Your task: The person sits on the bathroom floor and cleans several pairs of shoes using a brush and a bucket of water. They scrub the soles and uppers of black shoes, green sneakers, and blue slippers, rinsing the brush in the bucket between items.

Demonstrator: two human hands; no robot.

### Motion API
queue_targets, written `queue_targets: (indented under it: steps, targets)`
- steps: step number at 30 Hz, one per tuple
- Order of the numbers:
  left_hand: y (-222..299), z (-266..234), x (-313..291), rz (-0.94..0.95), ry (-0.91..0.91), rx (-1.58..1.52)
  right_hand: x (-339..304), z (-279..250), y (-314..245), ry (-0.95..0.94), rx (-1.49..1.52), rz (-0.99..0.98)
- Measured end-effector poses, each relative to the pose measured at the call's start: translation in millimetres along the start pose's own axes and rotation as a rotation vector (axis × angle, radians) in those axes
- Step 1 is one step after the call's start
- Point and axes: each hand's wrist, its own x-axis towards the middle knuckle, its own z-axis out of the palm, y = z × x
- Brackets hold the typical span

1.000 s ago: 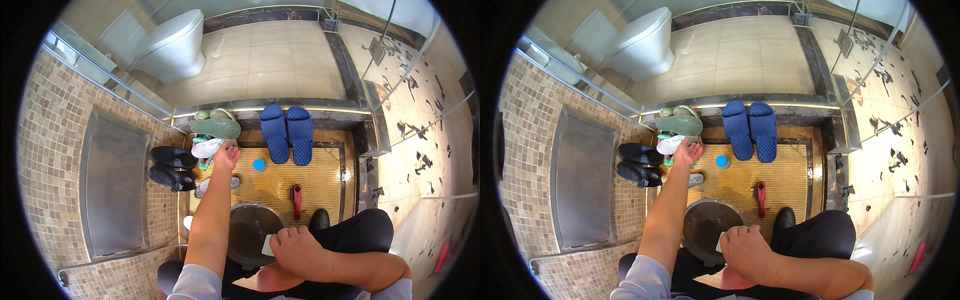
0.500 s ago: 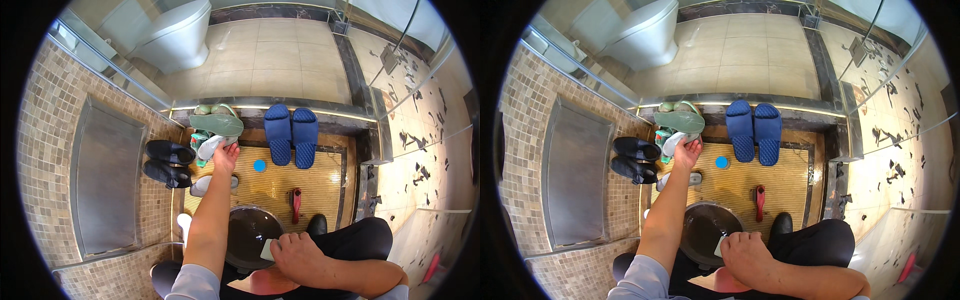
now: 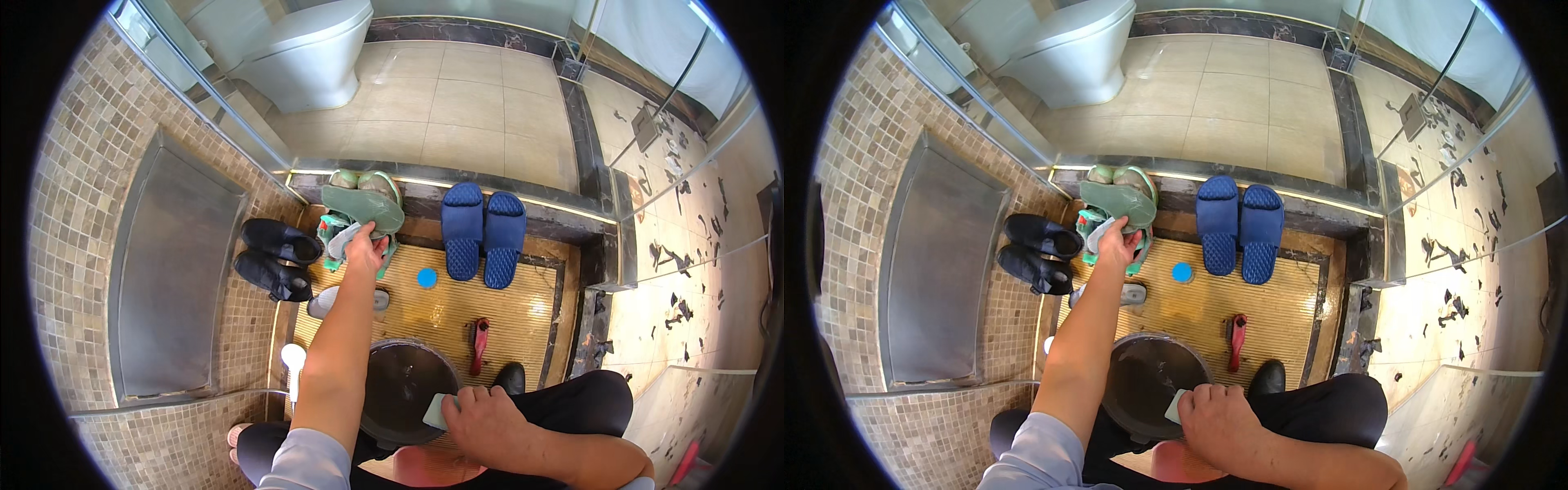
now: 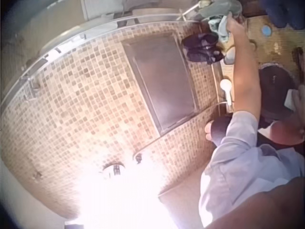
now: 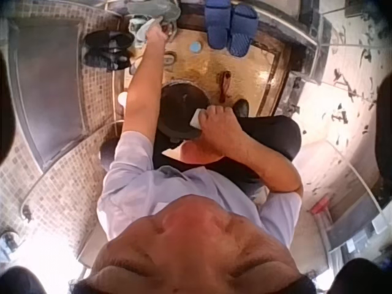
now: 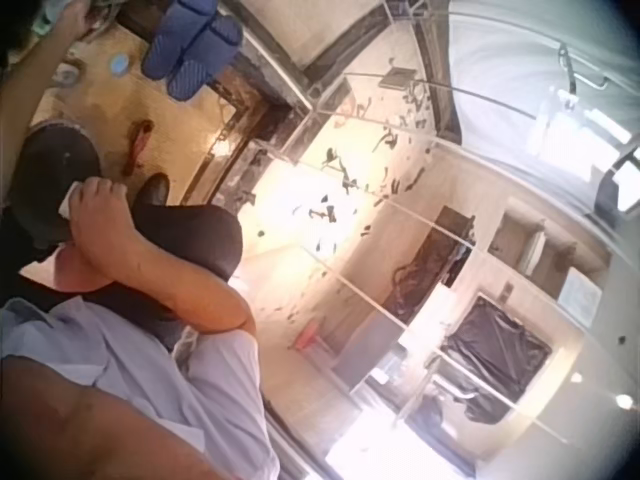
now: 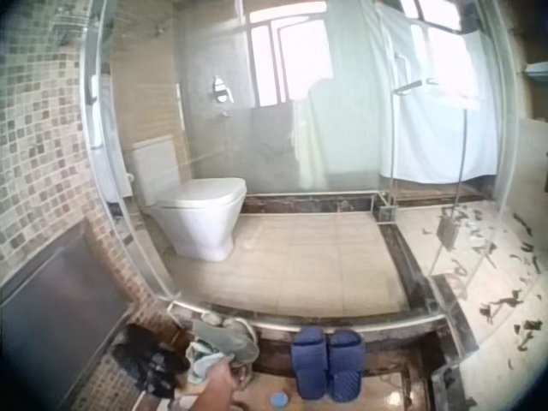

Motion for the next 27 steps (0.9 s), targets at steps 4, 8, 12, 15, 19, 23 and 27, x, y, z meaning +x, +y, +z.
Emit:
queue_targets:
  steps: [4,8,12,15,19,23,27]
  targets:
    - [1.1,-43.1,11.5,0.045,-0.119,-0.061,-2.4,-0.1,-4.1,-0.009,-0.022,-0.043]
    - [-4.1,-70.3,9.9,0.064,-0.243,-0.088,-3.7,13.6,-6.0,0.005,-0.066,-0.007]
    - [-8.4,-105.0,-13.8,0.069,-0.349,-0.161,-3.4,9.3,-6.9,-0.024,-0.040,0.022]
    - [-18.3,-110.2,-51.9,0.036,-0.451,-0.266,-4.9,1.9,-7.9,-0.073,-0.023,0.065]
    - [-33.5,-127.5,-76.9,0.012,-0.454,-0.276,-4.8,9.2,-5.6,-0.107,-0.003,0.114]
    - [-20.6,-144.8,-91.9,0.052,-0.442,-0.250,-1.8,6.1,-3.0,-0.156,0.062,0.132]
    - [-4.0,-157.1,-99.3,0.129,-0.442,-0.265,-1.3,5.4,-4.4,-0.092,0.068,0.120]
